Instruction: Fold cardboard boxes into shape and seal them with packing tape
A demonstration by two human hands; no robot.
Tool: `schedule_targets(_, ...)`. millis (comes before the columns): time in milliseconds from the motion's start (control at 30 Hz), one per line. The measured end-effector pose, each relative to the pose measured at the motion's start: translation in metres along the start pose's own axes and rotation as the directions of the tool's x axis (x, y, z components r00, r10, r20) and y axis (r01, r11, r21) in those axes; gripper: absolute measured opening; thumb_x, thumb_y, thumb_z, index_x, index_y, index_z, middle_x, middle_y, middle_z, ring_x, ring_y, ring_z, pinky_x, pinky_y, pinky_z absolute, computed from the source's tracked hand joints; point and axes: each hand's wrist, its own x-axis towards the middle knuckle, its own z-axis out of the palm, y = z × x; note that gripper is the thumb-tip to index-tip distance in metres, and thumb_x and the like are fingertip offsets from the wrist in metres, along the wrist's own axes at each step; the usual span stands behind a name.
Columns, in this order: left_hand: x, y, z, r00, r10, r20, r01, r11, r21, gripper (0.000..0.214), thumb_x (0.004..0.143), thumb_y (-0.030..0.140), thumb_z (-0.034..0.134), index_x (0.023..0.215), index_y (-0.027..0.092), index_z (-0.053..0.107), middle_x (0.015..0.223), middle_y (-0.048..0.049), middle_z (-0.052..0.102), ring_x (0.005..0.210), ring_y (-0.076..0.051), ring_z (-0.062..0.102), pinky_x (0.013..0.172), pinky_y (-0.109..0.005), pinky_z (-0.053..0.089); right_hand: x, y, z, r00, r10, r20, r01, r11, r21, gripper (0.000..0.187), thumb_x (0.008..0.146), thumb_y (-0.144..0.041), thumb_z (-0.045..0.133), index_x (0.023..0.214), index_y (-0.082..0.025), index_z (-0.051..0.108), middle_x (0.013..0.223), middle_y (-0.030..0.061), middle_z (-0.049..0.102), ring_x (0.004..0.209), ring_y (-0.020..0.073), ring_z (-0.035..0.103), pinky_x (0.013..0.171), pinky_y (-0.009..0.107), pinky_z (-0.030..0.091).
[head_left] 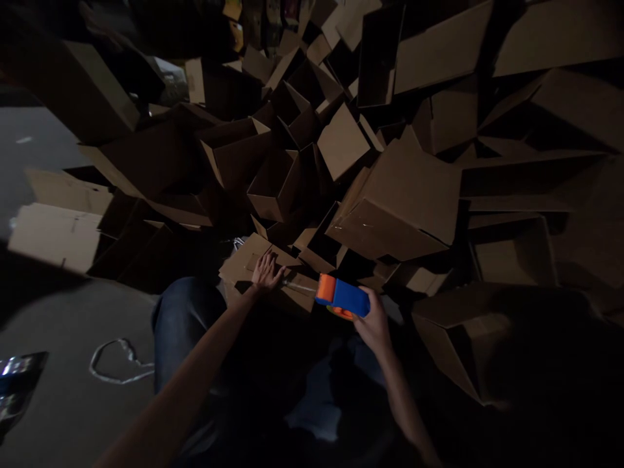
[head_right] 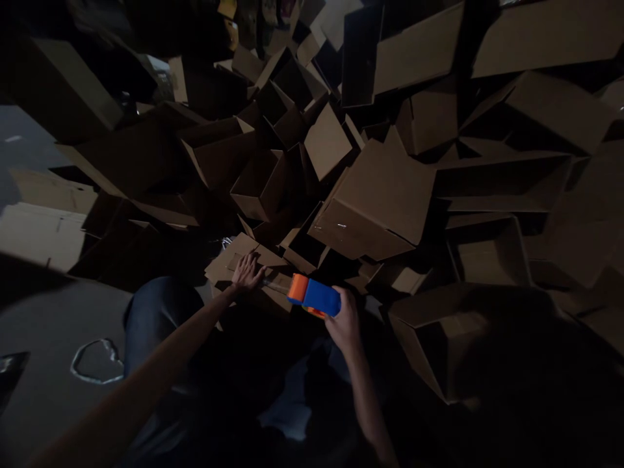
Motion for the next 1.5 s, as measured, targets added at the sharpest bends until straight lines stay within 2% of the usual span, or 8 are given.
schedule_targets(133,0.001,0.000,0.001,1.000,-0.013,0.014,0.013,1.000,0.013,0.060,0.103,0.051,0.032,0.134,0.008,0.059,0.137,-0.0231,0.061,0.140,-0.035,0.048,0.115,-0.053,0.039,-0.006,-0.008,-0.025,0.987,-0.080,0.140,0.108,0.972,-0.207,0.061,0.068,-0.014,0.055,0.128,-0.024,0.055,0.123,0.0118,0.064,0.112,0.0290,0.064,0.089,0.040,0.056)
schedule_targets(300,0.001,-0.002,0.002,1.000,0.017,0.007,-0.018,1.000,0.007,0.055,0.103,0.048,0.034,0.132,0.011,0.060,0.134,-0.0211,0.064,0.139,-0.032,0.049,0.113,-0.051,0.042,-0.004,-0.012,-0.045,0.965,-0.182,0.190,0.242,0.896,-0.372,0.060,0.069,-0.013,0.058,0.128,-0.025,0.056,0.118,0.0103,0.065,0.102,0.0279,0.068,0.080,0.036,0.058)
schedule_targets(433,-0.001,-0.006,0.007,0.999,0.026,0.024,-0.026,0.999,0.027,0.048,0.103,0.043,0.037,0.132,0.014,0.061,0.136,-0.0225,0.063,0.141,-0.035,0.048,0.110,-0.057,0.042,-0.003,-0.007,-0.086,0.950,-0.212,0.230,0.301,0.822,-0.483,0.055,0.074,-0.020,0.061,0.128,-0.028,0.059,0.121,0.0093,0.066,0.101,0.0286,0.069,0.074,0.035,0.059)
schedule_targets(600,-0.003,-0.008,0.012,0.997,0.064,0.038,-0.065,0.998,0.012,0.042,0.102,0.039,0.040,0.132,0.019,0.062,0.137,-0.0206,0.063,0.142,-0.035,0.048,0.112,-0.061,0.040,-0.008,-0.007,-0.122,0.915,-0.239,0.324,0.383,0.764,-0.519,0.070,0.085,-0.030,0.062,0.152,-0.038,0.043,0.118,0.0063,0.065,0.099,0.0252,0.069,0.065,0.030,0.058)
schedule_targets(833,0.002,0.002,0.005,1.000,0.004,-0.003,-0.004,1.000,-0.003,0.051,0.099,0.049,0.047,0.135,0.015,0.060,0.138,-0.0233,0.061,0.140,-0.037,0.048,0.113,-0.059,0.042,-0.008,0.029,-0.105,0.889,-0.280,0.363,0.451,0.675,-0.584,0.072,0.086,-0.034,0.069,0.153,-0.039,0.044,0.103,0.0054,0.062,0.092,0.0224,0.067,0.065,0.027,0.055)
schedule_targets(1000,0.000,0.001,0.003,1.000,0.009,0.019,-0.009,1.000,-0.016,0.048,0.099,0.049,0.047,0.134,0.019,0.060,0.137,-0.0214,0.062,0.141,-0.036,0.048,0.112,-0.060,0.041,-0.016,0.060,-0.088,0.895,-0.253,0.368,0.431,0.705,-0.563,0.071,0.087,-0.039,0.069,0.153,-0.038,0.045,0.113,0.0086,0.061,0.094,0.0237,0.066,0.064,0.026,0.055)
schedule_targets(1233,0.000,-0.002,0.007,1.000,0.021,0.022,-0.020,0.998,-0.054,0.045,0.098,0.047,0.051,0.136,0.026,0.060,0.137,-0.0184,0.063,0.140,-0.037,0.050,0.112,-0.063,0.040,-0.023,0.088,-0.062,0.906,-0.231,0.355,0.405,0.718,-0.566,0.074,0.086,-0.030,0.070,0.154,-0.039,0.043,0.114,0.0079,0.060,0.102,0.0267,0.065,0.077,0.033,0.059)
schedule_targets(1500,0.003,-0.001,0.011,1.000,0.000,0.030,0.000,1.000,-0.001,0.061,0.098,0.060,0.044,0.138,0.015,0.058,0.141,-0.0228,0.060,0.142,-0.037,0.047,0.115,-0.058,0.039,-0.019,0.103,-0.038,0.893,-0.230,0.386,0.440,0.625,-0.645,0.084,0.080,-0.006,0.063,0.154,-0.039,0.041,0.111,0.0074,0.058,0.104,0.0262,0.063,0.077,0.032,0.058)
